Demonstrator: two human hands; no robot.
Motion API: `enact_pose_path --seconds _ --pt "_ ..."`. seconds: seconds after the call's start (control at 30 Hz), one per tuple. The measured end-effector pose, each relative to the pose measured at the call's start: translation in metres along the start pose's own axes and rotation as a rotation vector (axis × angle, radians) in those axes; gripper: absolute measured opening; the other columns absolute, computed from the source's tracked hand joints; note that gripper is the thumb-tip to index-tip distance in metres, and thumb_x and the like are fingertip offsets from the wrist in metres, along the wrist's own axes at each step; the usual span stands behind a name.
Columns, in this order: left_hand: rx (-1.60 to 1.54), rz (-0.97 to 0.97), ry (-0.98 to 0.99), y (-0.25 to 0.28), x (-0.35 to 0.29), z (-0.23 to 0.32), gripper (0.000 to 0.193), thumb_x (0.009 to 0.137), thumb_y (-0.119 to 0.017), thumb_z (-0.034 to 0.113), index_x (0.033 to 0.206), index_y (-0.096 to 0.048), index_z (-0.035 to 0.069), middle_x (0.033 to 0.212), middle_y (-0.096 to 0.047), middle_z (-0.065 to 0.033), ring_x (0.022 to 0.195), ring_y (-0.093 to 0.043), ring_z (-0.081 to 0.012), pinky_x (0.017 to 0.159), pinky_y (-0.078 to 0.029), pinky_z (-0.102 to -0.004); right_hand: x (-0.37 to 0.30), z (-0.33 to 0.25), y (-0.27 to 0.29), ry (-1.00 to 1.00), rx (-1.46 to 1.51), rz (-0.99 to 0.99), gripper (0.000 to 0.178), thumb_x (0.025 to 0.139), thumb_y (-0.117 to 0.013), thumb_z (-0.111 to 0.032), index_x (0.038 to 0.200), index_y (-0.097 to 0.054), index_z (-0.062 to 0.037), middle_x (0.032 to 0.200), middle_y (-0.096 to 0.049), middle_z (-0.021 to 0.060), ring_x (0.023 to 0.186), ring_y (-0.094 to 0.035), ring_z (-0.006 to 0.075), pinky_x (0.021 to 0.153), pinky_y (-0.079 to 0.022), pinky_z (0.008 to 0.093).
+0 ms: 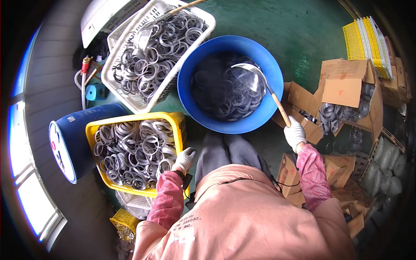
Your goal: Sorting and washing rubber or plastic rings using a mesh ladle and bins.
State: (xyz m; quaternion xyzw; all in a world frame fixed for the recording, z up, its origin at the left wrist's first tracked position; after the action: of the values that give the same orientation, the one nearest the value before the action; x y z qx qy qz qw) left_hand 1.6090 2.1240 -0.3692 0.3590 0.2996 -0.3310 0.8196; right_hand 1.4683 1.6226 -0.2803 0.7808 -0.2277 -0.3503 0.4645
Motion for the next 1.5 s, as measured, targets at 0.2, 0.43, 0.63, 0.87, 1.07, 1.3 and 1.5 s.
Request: enact_pose_path --seconds 0.2,0.43,0.63,0.87,1.07,1.3,1.5 --pt "0.019 -0.071 -0.1 -0.031 0.042 0.015 0.024 0.093 -0.064 0.022 0.11 -0.068 0.005 0.096 -0.071 -0.0152 0.087 -0.067 -0.0279 0.083 -0.052 -0.0351 0.058 -0.056 -0.03 -0.042 -0.289 -0.09 0.065 0.094 -0.054 -0.015 0.152 -0.029 -0.0275 0.101 -0.066 0.0222 0.092 -0.068 0.0417 0.081 -0.053 0.0511" --pt "0.121 -0.25 -0.139 -0.08 0.119 0.044 0.033 0.092 -0.066 0.022 0.118 -0.065 0.001 0.107 -0.071 -0.0168 0.099 -0.068 -0.0299 0.088 -0.052 -0.0371 0.149 -0.08 -0.183 -0.172 -0.314 -0.387 0.093 0.093 -0.048 -0.003 0.158 0.008 -0.0373 0.113 -0.059 0.0255 0.092 -0.07 0.0356 0.077 -0.058 0.0492" --pt "0.161 -0.379 -0.275 -0.126 0.173 0.117 0.033 0.093 -0.06 0.028 0.114 -0.067 0.005 0.102 -0.071 -0.0185 0.098 -0.067 -0.0362 0.087 -0.051 -0.0425 0.147 -0.087 -0.208 -0.062 -0.22 -0.374 0.098 0.086 -0.053 -0.006 0.159 0.008 -0.0301 0.105 -0.065 0.0232 0.092 -0.07 0.0354 0.082 -0.054 0.0493" --pt "-0.596 -0.545 0.206 -0.168 0.224 0.176 0.054 0.093 -0.062 0.051 0.126 -0.061 0.007 0.11 -0.067 -0.0139 0.094 -0.064 -0.0244 0.084 -0.052 -0.0411 0.039 -0.071 -0.155 -0.138 -0.294 -0.447 0.089 0.09 -0.054 -0.01 0.159 -0.002 -0.0348 0.11 -0.063 0.0245 0.096 -0.068 0.0426 0.084 -0.054 0.0512" --pt "-1.079 -0.717 0.395 -0.227 0.235 0.214 0.047 0.089 -0.071 0.046 0.119 -0.054 0.014 0.11 -0.063 -0.017 0.102 -0.063 -0.0325 0.087 -0.052 -0.0548 -0.048 -0.069 -0.106 -0.164 -0.36 -0.4 0.087 0.089 -0.056 -0.013 0.158 -0.008 -0.0324 0.105 -0.062 0.0251 0.084 -0.067 0.0431 0.077 -0.054 0.0538" --pt "-1.086 -0.564 -0.184 -0.255 0.279 0.345 0.027 0.096 -0.064 0.03 0.08 -0.052 0.012 0.061 -0.052 -0.0036 0.05 -0.054 -0.0202 0.052 -0.053 -0.0394 0.01 -0.017 -0.083 -0.07 -0.218 -0.027 0.068 0.087 -0.056 -0.016 0.15 -0.035 -0.0337 0.103 -0.061 0.0216 0.075 -0.067 0.0419 0.063 -0.053 0.0547" --pt "-1.198 -0.546 -0.035 -0.294 0.435 0.369 0.019 0.095 -0.065 0.034 0.094 -0.058 0.016 0.072 -0.052 0.0021 0.06 -0.053 -0.0147 0.056 -0.048 -0.035 0.157 -0.003 -0.091 -0.009 -0.098 -0.038 0.063 0.088 -0.059 -0.015 0.147 -0.039 -0.026 0.093 -0.061 0.0214 0.079 -0.066 0.04 0.066 -0.052 0.0509"
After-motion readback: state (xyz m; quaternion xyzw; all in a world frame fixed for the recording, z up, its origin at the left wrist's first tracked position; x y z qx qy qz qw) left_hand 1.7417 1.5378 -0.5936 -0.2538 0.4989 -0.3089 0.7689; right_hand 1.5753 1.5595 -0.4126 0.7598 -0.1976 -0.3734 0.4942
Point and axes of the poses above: each hand's wrist, its own x-axis towards the middle knuckle, its own y-axis out of the back of the hand, z = x × y, the point moved 5 cm from there along x, towards the middle knuckle
